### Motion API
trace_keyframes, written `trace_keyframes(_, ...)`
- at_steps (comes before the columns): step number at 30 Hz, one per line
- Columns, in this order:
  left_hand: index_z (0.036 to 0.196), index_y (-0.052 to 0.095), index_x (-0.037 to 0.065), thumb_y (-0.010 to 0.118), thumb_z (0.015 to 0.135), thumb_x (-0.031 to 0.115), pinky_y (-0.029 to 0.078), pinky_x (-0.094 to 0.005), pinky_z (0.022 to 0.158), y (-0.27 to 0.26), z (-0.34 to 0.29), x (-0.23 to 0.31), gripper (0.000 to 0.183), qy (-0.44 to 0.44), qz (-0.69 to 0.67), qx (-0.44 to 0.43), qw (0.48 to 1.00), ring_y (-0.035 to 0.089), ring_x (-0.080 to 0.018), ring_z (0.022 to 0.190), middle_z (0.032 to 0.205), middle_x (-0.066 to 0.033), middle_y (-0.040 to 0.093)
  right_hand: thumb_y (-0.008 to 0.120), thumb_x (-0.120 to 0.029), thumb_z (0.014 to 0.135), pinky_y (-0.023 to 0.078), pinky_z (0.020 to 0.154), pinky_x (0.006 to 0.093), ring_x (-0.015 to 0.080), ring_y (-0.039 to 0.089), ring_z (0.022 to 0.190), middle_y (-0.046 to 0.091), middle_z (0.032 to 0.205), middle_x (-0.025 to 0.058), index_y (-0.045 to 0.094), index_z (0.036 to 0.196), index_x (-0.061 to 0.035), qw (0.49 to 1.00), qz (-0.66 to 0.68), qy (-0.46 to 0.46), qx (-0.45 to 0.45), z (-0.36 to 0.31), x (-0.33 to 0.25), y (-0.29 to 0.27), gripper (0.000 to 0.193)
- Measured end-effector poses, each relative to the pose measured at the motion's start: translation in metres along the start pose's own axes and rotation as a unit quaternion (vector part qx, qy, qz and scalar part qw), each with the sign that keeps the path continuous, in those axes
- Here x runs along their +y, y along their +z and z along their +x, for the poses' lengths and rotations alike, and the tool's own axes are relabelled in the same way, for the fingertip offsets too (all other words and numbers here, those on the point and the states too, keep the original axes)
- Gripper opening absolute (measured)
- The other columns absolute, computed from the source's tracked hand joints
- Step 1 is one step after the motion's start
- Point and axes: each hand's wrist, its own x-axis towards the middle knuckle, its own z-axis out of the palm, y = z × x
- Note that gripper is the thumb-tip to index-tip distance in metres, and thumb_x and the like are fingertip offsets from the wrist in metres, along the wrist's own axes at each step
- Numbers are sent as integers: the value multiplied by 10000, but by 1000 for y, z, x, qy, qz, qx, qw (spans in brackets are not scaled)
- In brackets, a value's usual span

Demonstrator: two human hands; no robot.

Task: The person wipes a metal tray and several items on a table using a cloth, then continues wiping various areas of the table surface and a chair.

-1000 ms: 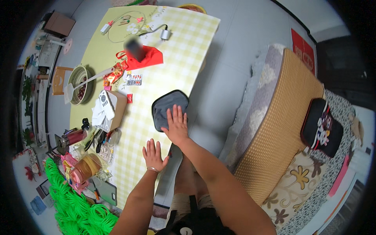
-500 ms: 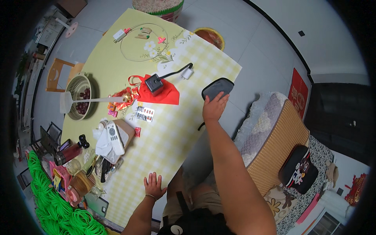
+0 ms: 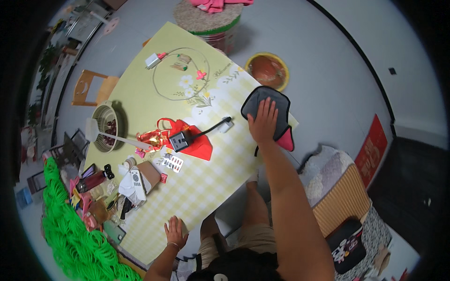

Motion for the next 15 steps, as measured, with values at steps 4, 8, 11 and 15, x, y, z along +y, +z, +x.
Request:
trace_keyframes(4,1535,121,36,769,696,538,84,-646,1131,-69,66,69,1172,-209,-82,87,970,89,-416,1470,1584,-255,86,605,-455,866,233,1143,525,389,282,1416,335,1522,196,421,1418,-4,994,62,-84,-18,75,-7,17,737)
trace_keyframes(8,1529,29,9,845,561,608,178,-582,1149,-121,136,109,1401,-322,-224,16,920,53,-519,1437,1564,-319,26,621,-442,860,225,1153,514,350,284,1428,341,1536,144,435,1425,-55,973,118,-190,-63,119,-47,24,710)
trace_keyframes(11,1515,11,-29,860,539,604,196,-505,1171,-122,154,118,1441,-350,-199,-33,915,43,-580,1407,1533,-380,10,630,-423,857,227,1152,511,340,300,1423,359,1530,127,444,1422,-64,947,158,-270,-68,131,-46,23,694)
trace_keyframes(15,1505,-2,-56,883,527,569,188,-496,1175,-123,159,117,1460,-362,-187,-62,911,34,-592,1402,1518,-406,3,673,-356,840,238,1147,502,330,311,1419,363,1527,114,419,1442,-97,939,138,-298,-104,124,-23,4,703)
